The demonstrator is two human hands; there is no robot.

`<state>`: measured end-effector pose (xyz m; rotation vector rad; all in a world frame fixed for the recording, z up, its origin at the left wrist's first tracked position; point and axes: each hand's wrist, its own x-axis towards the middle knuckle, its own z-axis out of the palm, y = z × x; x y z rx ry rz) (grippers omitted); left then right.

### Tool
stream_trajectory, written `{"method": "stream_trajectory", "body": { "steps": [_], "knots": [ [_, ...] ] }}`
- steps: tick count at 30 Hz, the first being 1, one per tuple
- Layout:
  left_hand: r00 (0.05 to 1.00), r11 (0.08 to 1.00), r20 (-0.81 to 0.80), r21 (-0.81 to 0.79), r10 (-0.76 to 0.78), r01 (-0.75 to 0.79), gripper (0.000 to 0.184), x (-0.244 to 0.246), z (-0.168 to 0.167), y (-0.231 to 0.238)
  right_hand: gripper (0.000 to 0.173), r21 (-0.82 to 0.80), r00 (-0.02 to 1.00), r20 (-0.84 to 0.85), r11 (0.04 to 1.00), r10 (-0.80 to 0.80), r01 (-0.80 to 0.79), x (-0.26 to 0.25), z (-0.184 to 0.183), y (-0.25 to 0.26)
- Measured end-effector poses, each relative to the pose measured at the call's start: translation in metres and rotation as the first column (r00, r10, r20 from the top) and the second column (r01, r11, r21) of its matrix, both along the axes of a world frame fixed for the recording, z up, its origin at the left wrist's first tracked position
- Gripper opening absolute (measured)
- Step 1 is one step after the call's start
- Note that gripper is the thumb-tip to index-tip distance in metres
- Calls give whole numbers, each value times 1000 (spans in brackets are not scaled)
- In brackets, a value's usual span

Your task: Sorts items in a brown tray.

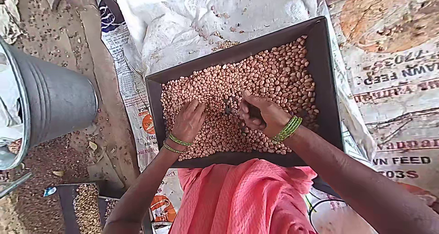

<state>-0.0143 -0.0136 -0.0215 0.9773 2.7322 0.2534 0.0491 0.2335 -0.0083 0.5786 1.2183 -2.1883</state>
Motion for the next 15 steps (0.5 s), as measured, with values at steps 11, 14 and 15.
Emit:
{"method": "stream_trajectory", "body": {
  "steps": [11, 14, 15],
  "knots": [
    [936, 934, 305, 247, 176, -257, 20, -21, 40, -8, 51, 100, 999, 33, 995, 18, -21, -2, 4, -10],
    [895, 863, 446, 449, 8, -231, 28, -19, 68, 4, 59, 104, 997, 17, 992, 75, -76, -2, 4, -24],
    [907, 860, 421, 466, -8, -208, 33, -22, 70, 11, 61, 77, 997, 18, 994, 80, -81, -3, 6, -25]
  ]
}}
